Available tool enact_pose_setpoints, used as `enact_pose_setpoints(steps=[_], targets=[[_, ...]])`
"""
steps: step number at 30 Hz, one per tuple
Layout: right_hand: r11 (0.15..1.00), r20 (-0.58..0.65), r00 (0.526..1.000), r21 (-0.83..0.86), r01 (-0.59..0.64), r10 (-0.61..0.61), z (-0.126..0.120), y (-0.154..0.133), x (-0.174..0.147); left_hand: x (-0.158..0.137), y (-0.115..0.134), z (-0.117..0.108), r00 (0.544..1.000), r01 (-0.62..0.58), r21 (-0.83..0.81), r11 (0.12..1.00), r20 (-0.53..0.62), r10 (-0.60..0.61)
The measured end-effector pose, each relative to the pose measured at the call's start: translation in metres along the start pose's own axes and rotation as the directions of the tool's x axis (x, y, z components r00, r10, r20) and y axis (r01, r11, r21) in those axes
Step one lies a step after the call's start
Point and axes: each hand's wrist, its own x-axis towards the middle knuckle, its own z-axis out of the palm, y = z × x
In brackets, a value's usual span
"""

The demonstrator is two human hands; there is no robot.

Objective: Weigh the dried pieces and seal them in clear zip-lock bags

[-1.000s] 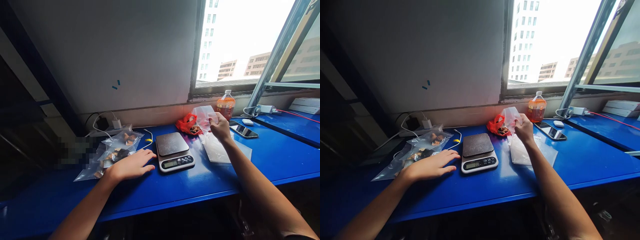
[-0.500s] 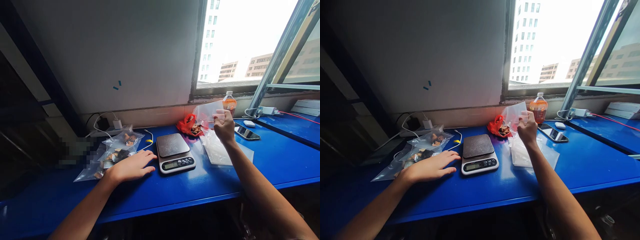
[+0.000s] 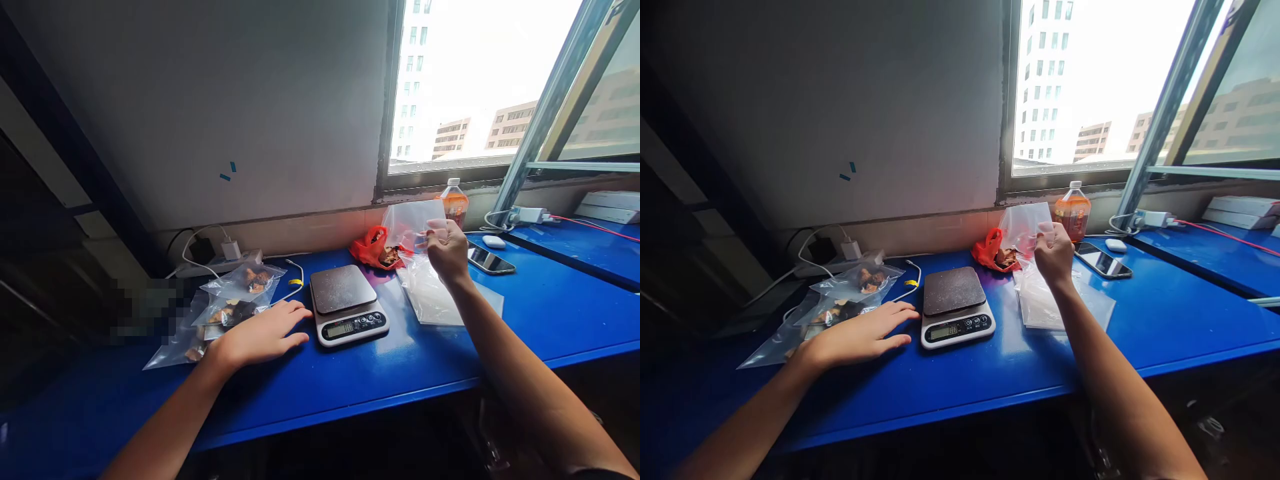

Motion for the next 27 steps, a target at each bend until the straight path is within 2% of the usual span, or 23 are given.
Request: enact_pose_setpoints(steps=[4, 6, 8, 9, 11, 13, 14, 16, 18, 20, 22, 24, 27], targets=[[0.989, -0.189, 0.982, 0.141, 0.046, -0.018, -0.003, -0.023, -0.006, 0.003, 0.002, 0.000, 0.997, -0.035, -0.004, 0.999, -0.076, 0.034], [0.975, -0.246, 0.968, 0.204, 0.092, -0.040, -0.004, -0.039, -0.013, 0.006, 0.004, 0.001, 0.984, -0.014, -0.024, 1.000, -0.176, 0.010], [0.951, -0.228, 0.972, 0.289, 0.113, -0.046, -0.003, -0.055, -0.024, 0.008, 0.005, 0.002, 0.943, -0.007, -0.087, 0.996, -0.332, -0.022], [0.931, -0.183, 0.982, 0.349, 0.107, -0.045, -0.001, -0.063, -0.030, 0.009, 0.006, 0.003, 0.908, -0.020, -0.128, 0.992, -0.417, -0.036], [0.876, -0.012, 0.999, 0.480, 0.053, -0.053, 0.005, -0.078, -0.046, 0.010, 0.006, 0.003, 0.828, -0.068, -0.221, 0.973, -0.557, -0.069], [0.814, 0.198, 0.976, 0.579, -0.045, -0.087, 0.012, -0.091, -0.062, 0.010, 0.006, 0.001, 0.774, -0.115, -0.328, 0.938, -0.622, -0.123], [0.789, 0.286, 0.952, 0.607, -0.092, -0.109, 0.016, -0.095, -0.069, 0.009, 0.005, 0.000, 0.767, -0.136, -0.388, 0.912, -0.624, -0.151], [0.757, 0.408, 0.901, 0.633, -0.161, -0.150, 0.022, -0.101, -0.080, 0.008, 0.005, -0.003, 0.785, -0.165, -0.506, 0.846, -0.586, -0.198], [0.742, 0.466, 0.869, 0.640, -0.201, -0.167, 0.028, -0.102, -0.086, 0.006, 0.005, -0.006, 0.804, -0.188, -0.592, 0.783, -0.551, -0.224], [0.734, 0.490, 0.858, 0.638, -0.231, -0.157, 0.032, -0.099, -0.089, 0.004, 0.006, -0.007, 0.809, -0.207, -0.649, 0.732, -0.534, -0.245], [0.725, 0.515, 0.846, 0.634, -0.268, -0.138, 0.035, -0.096, -0.088, 0.004, 0.004, -0.007, 0.794, -0.241, -0.684, 0.688, -0.547, -0.266], [0.707, 0.569, 0.814, 0.624, -0.333, -0.119, 0.037, -0.093, -0.086, 0.006, 0.001, -0.006, 0.770, -0.276, -0.712, 0.646, -0.566, -0.294], [0.649, 0.658, 0.749, 0.605, -0.461, -0.082, 0.038, -0.088, -0.081, 0.012, -0.007, -0.004, 0.698, -0.338, -0.752, 0.566, -0.603, -0.385]])
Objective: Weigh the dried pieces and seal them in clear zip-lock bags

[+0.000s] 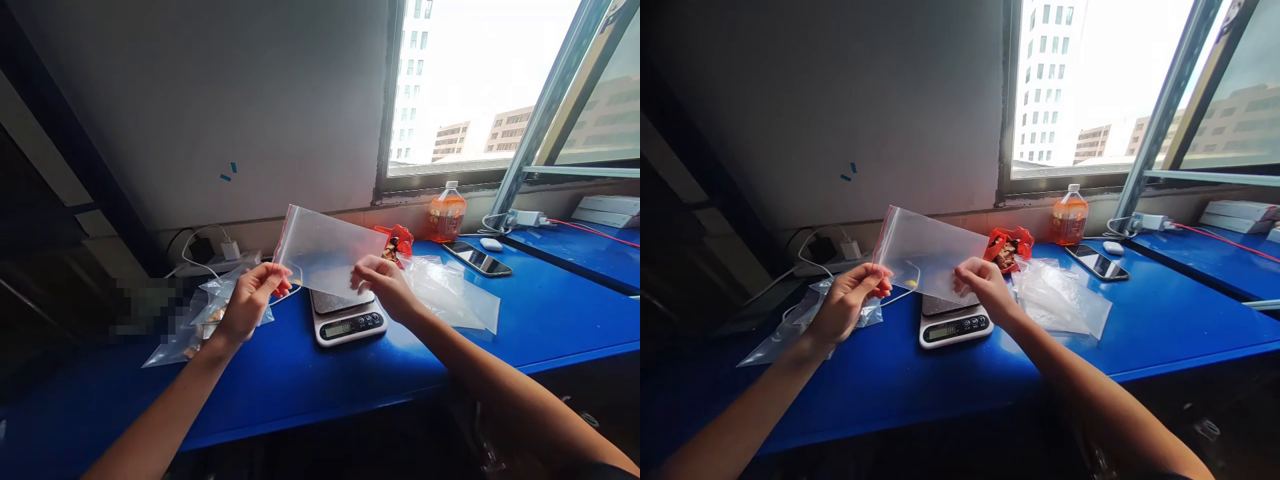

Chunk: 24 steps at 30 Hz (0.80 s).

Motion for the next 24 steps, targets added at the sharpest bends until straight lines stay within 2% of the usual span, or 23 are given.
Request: enact_pose_setpoints(steps=[3, 6, 8, 12, 16, 20, 24], targets=[[0.997, 0.072, 0.995, 0.045, -0.067, 0.064, -0.006, -0.002, 0.001, 0.008, -0.003, -0.006, 0.978, 0.003, -0.150, 0.989, -0.206, -0.034], [0.999, 0.159, 0.987, -0.026, -0.032, 0.036, -0.007, -0.006, 0.000, 0.017, 0.000, -0.019, 0.914, -0.069, -0.294, 0.953, -0.402, -0.058], [0.997, 0.175, 0.984, -0.075, -0.003, 0.016, -0.006, -0.008, -0.001, 0.021, 0.003, -0.030, 0.883, -0.127, -0.349, 0.929, -0.466, -0.054], [0.984, 0.135, 0.990, -0.178, -0.014, 0.039, -0.003, -0.009, -0.002, 0.026, 0.003, -0.044, 0.872, -0.147, -0.392, 0.908, -0.485, -0.069], [0.967, 0.102, 0.993, -0.252, -0.026, 0.053, -0.002, -0.008, -0.002, 0.020, -0.001, -0.033, 0.924, 0.010, -0.299, 0.954, -0.361, -0.123], [0.938, 0.133, 0.991, -0.345, 0.015, 0.033, 0.000, -0.010, -0.004, 0.005, 0.000, -0.007, 0.985, 0.110, -0.148, 0.983, -0.118, -0.128], [0.892, 0.186, 0.983, -0.444, 0.080, 0.005, 0.003, -0.008, -0.006, -0.007, 0.000, 0.012, 0.984, 0.113, -0.036, 0.993, 0.145, -0.107]])
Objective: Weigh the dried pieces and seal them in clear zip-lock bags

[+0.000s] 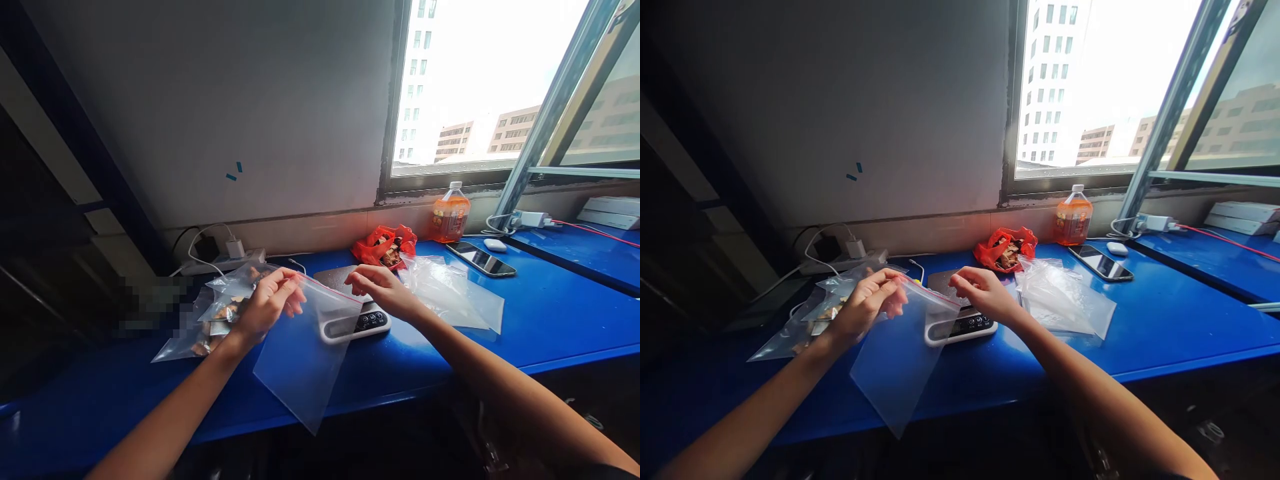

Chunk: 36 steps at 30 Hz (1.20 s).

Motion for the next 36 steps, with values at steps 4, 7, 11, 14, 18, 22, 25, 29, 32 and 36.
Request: enact_pose_setpoints(steps=[4, 7, 11, 14, 18, 22, 25, 29, 32, 36], targets=[[0.939, 0.049, 0.992, -0.321, 0.128, -0.118, 0.003, 0.004, -0.001, -0.003, -0.003, 0.004, 0.981, -0.029, 0.097, 0.995, 0.193, 0.010], [0.870, 0.101, 0.981, -0.453, 0.193, -0.166, 0.006, 0.007, -0.002, -0.002, -0.004, 0.001, 0.974, -0.057, 0.156, 0.986, 0.227, 0.020], [0.867, 0.116, 0.974, -0.444, 0.227, -0.195, 0.010, 0.009, -0.004, -0.003, -0.002, 0.001, 0.974, -0.085, 0.260, 0.962, 0.227, 0.024], [0.893, 0.106, 0.972, -0.385, 0.233, -0.208, 0.013, 0.007, -0.006, -0.006, -0.001, 0.006, 0.969, -0.143, 0.361, 0.922, 0.241, 0.056], [0.936, 0.155, 0.972, -0.277, 0.215, -0.177, 0.021, 0.001, -0.010, -0.010, -0.003, 0.015, 0.959, -0.220, 0.437, 0.872, 0.259, 0.112], [0.963, 0.178, 0.976, -0.217, 0.161, -0.123, 0.032, -0.001, -0.013, -0.014, -0.008, 0.022, 0.949, -0.274, 0.459, 0.845, 0.270, 0.161], [0.979, 0.138, 0.986, -0.165, 0.121, -0.098, 0.038, 0.000, -0.013, -0.016, -0.009, 0.024, 0.943, -0.290, 0.474, 0.831, 0.288, 0.165], [0.984, 0.061, 0.988, -0.106, 0.144, -0.138, 0.042, 0.001, -0.017, -0.017, -0.008, 0.025, 0.937, -0.295, 0.463, 0.836, 0.309, 0.160], [0.977, 0.064, 0.983, -0.115, 0.180, -0.174, 0.043, 0.000, -0.020, -0.018, -0.009, 0.026, 0.932, -0.319, 0.462, 0.827, 0.310, 0.186], [0.979, 0.096, 0.988, -0.150, 0.138, -0.125, 0.045, -0.002, -0.022, -0.019, -0.010, 0.027, 0.923, -0.347, 0.481, 0.805, 0.328, 0.202]])
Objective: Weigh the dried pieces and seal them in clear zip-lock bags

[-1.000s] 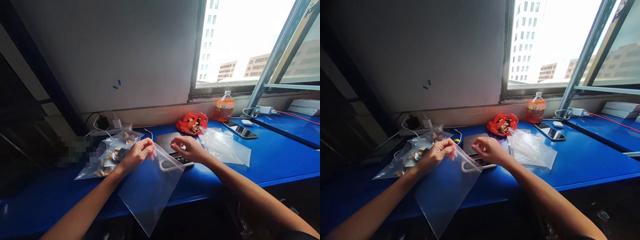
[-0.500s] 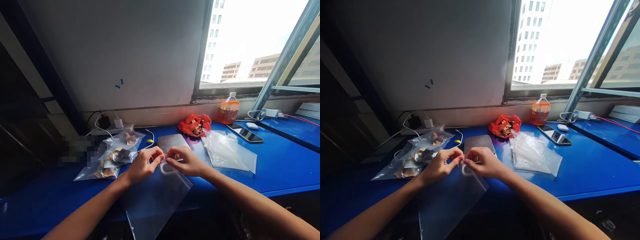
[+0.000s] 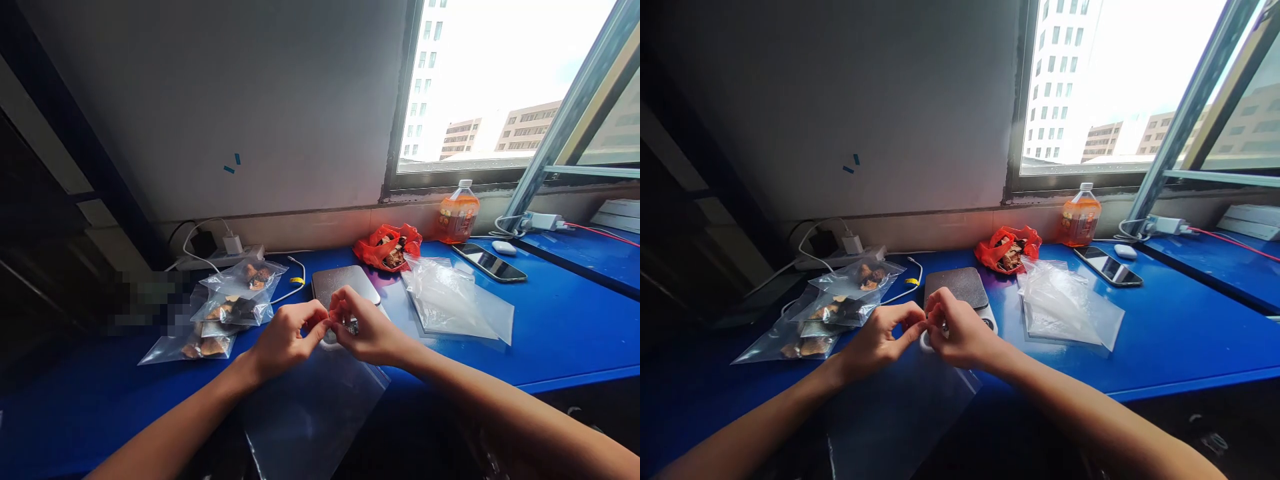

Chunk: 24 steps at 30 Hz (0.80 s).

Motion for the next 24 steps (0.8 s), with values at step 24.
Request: enact_pose_setpoints(steps=[24], targets=[[0.997, -0.073, 0.996, 0.053, -0.050, 0.054, -0.006, -0.002, 0.012, 0.005, 0.000, -0.037, 0.943, 0.084, -0.001, 0.996, -0.324, -0.080]])
